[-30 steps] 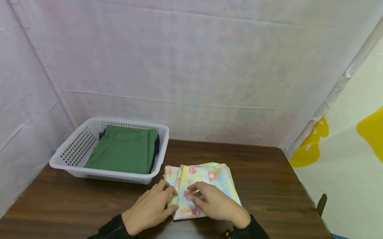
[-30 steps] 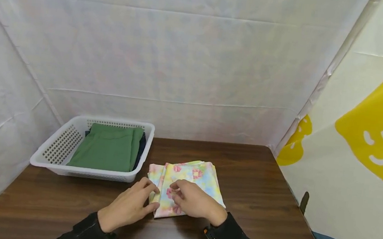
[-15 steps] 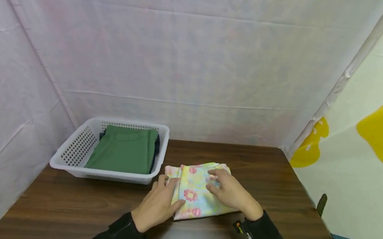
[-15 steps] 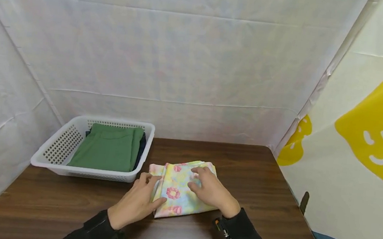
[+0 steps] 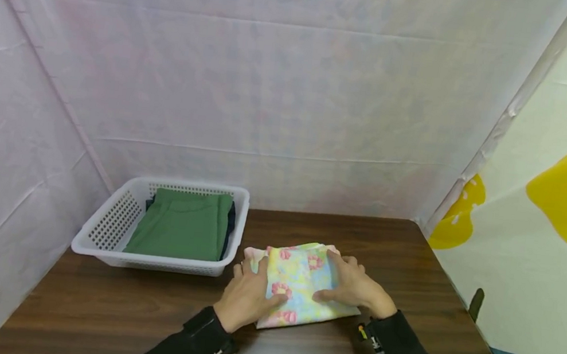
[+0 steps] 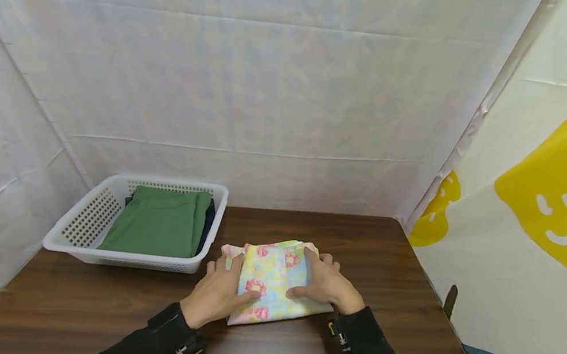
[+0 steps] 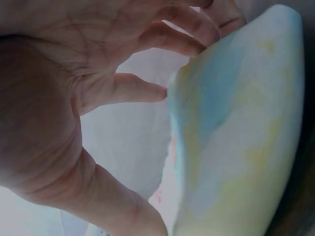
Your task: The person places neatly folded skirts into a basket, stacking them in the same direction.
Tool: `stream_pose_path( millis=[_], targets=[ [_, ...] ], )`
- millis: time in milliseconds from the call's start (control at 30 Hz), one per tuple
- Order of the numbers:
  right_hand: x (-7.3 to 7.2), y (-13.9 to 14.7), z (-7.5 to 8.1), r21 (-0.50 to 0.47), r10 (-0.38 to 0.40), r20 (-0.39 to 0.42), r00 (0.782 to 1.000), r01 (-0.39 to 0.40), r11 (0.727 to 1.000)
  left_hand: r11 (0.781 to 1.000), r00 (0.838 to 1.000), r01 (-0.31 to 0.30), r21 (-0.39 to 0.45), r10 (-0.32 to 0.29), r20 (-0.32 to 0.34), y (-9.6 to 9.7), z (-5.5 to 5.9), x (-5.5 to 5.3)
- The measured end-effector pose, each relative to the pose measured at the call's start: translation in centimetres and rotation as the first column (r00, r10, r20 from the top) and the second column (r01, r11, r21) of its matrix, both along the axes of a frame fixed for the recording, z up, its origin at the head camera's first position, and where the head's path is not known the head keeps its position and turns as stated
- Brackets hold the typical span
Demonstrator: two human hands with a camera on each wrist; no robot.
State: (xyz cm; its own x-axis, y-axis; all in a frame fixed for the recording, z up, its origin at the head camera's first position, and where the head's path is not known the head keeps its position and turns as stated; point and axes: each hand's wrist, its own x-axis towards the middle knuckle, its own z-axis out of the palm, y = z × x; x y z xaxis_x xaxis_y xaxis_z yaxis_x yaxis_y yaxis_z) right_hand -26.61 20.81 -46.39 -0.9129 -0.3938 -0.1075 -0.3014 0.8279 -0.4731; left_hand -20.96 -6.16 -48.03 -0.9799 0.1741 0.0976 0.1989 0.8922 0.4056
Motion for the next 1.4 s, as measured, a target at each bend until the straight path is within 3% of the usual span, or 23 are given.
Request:
stream_pose_path(
  millis=[333, 567, 800, 933, 1133, 1400],
  targets=[
    [-0.6, 0.2, -0.7, 0.025, 0.025, -0.031, 0.999, -0.025, 0.999, 0.999, 0.999, 0.007, 0.047, -0.009, 0.039, 0.2, 0.1, -0.6],
    [-0.4, 0.0, -1.1, 0.02, -0.02, -0.002, 1.0, 0.02, 1.0, 0.997, 0.999, 0.027, 0.068, -0.03, 0.041, -0.1, -0.2, -1.2],
    [-0.4, -0.5, -1.2, -0.027, -0.017, -0.004, 1.0, 0.017, 0.999, 0.993, 0.998, 0.044, 0.114, -0.05, 0.046, -0.2, -0.6, -1.6],
    [-0.3, -0.8, -1.2, -0.091, 0.037, 0.021, 0.999, -0.035, 0.995, 0.981, 0.995, 0.069, 0.179, -0.08, 0.058, -0.2, -0.6, -1.8],
    [-0.3, -0.8, -1.1, -0.118, 0.103, 0.026, 0.994, -0.099, 0.988, 0.965, 0.988, 0.147, 0.218, -0.155, 0.017, -0.2, -0.6, -2.1],
    [-0.6, -0.5, -0.9, -0.091, 0.108, -0.003, 0.994, -0.107, 0.99, 0.956, 0.983, 0.183, 0.229, -0.179, -0.036, -0.3, -0.4, -2.3]
  ],
)
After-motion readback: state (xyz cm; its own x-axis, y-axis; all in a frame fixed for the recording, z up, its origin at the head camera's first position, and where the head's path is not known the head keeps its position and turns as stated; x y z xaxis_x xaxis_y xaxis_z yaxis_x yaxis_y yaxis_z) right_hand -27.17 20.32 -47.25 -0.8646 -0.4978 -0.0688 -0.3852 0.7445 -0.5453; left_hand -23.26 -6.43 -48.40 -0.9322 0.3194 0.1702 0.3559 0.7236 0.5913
